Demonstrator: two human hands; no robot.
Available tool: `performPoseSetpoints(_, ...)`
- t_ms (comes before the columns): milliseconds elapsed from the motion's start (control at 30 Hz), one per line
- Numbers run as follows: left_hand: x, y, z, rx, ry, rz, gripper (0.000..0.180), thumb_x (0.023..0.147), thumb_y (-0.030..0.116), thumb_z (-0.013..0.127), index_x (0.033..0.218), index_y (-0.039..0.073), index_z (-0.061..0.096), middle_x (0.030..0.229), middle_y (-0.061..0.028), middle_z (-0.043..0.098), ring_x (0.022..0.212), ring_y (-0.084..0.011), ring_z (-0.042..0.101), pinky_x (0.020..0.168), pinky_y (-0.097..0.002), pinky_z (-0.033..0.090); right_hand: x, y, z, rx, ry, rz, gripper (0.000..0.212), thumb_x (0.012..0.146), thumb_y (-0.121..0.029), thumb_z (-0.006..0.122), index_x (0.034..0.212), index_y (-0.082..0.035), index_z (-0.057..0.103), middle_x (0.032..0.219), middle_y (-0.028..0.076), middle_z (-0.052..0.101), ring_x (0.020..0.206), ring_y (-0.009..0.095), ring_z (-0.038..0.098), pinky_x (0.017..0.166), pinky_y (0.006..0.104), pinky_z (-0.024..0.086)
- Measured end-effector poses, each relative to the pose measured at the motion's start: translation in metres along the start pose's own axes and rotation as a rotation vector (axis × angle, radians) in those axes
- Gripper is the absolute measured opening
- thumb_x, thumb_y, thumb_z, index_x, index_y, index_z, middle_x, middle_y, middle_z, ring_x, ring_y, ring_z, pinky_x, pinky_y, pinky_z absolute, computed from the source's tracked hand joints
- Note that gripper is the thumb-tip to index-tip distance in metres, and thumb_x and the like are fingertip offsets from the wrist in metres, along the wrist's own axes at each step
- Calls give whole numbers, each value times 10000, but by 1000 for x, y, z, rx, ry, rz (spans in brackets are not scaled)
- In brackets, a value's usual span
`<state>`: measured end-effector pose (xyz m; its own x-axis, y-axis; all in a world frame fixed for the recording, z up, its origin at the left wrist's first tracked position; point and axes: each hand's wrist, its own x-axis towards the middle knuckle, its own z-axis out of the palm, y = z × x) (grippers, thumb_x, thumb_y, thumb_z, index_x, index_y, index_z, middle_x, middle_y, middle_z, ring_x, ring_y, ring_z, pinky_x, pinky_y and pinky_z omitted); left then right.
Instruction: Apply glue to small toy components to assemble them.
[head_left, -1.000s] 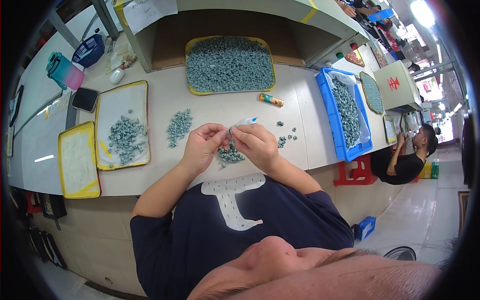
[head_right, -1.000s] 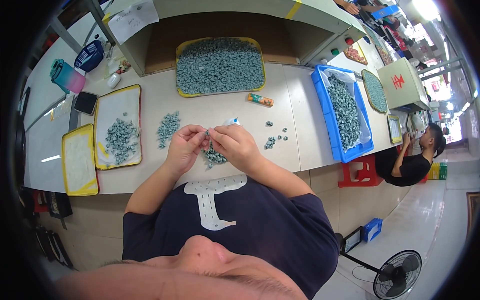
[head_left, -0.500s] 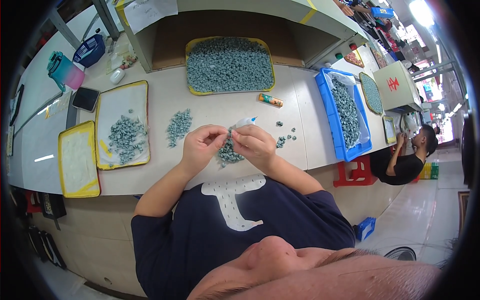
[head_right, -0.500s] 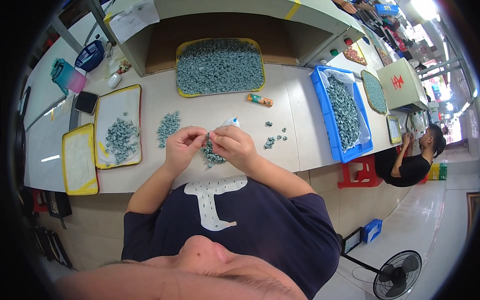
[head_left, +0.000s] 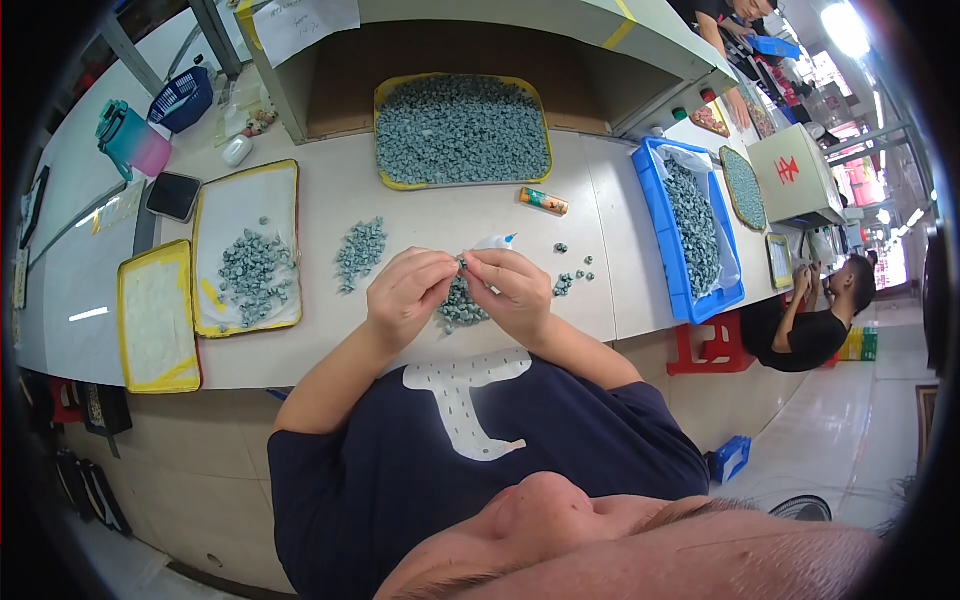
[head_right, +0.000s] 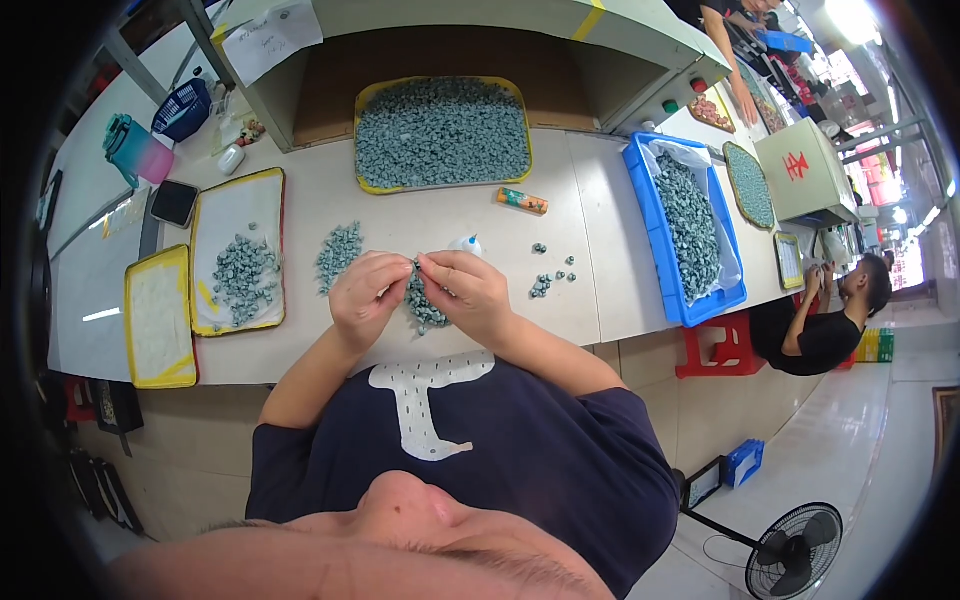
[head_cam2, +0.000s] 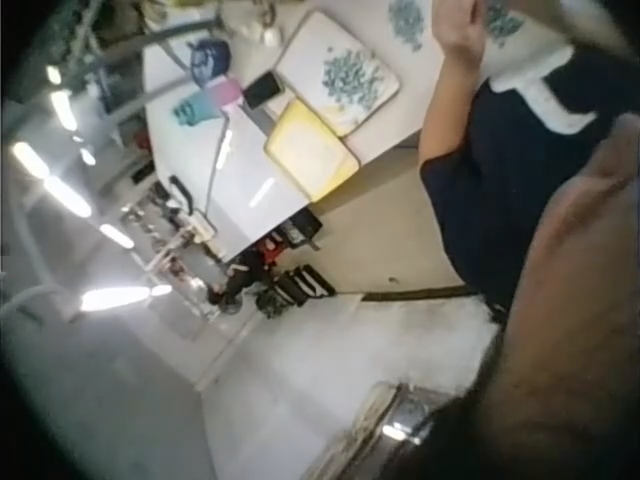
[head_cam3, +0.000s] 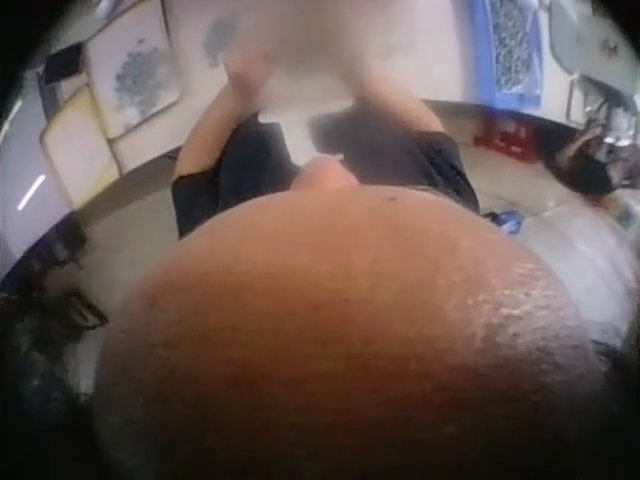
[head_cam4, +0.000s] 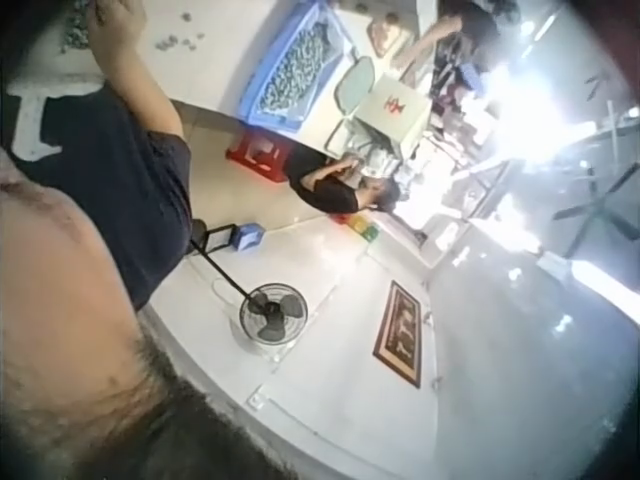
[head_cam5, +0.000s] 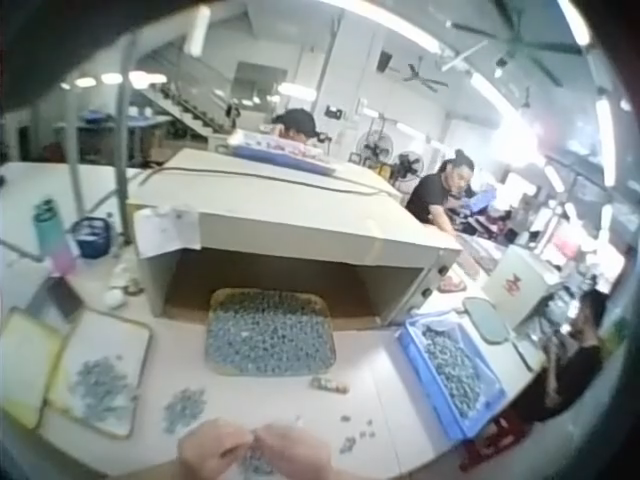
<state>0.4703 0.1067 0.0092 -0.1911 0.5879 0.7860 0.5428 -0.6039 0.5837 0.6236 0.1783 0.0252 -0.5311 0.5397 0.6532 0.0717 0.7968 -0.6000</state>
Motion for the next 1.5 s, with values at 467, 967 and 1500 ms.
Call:
performPoseSetpoints(467,-16,2,0,-803,53,-1010,89,899,44,618,971,-9,615,893,-102,661,741,-141,599,671,-253,489,4,-4,-6,30,-65,181,251,716,52,720,957,-15,705,866,87,692,724,177,669,639,254,536)
performPoseSetpoints(967,-16,-3,3,-1275,112,-1176,114,945,112,571,1019,28,552,850,-29,585,756,-103,520,700,-250,437,12,-15,0,8,-40,230,212,716,40,713,917,-26,713,839,73,689,693,150,656,587,236,522)
performPoseSetpoints(1500,-19,-4,5,-1299,38,-1215,135,962,176,549,966,42,551,782,-14,510,733,-115,476,666,-268,405,11,-14,-6,34,-117,303,163,774,2,703,935,-22,710,827,81,690,700,160,650,621,249,513)
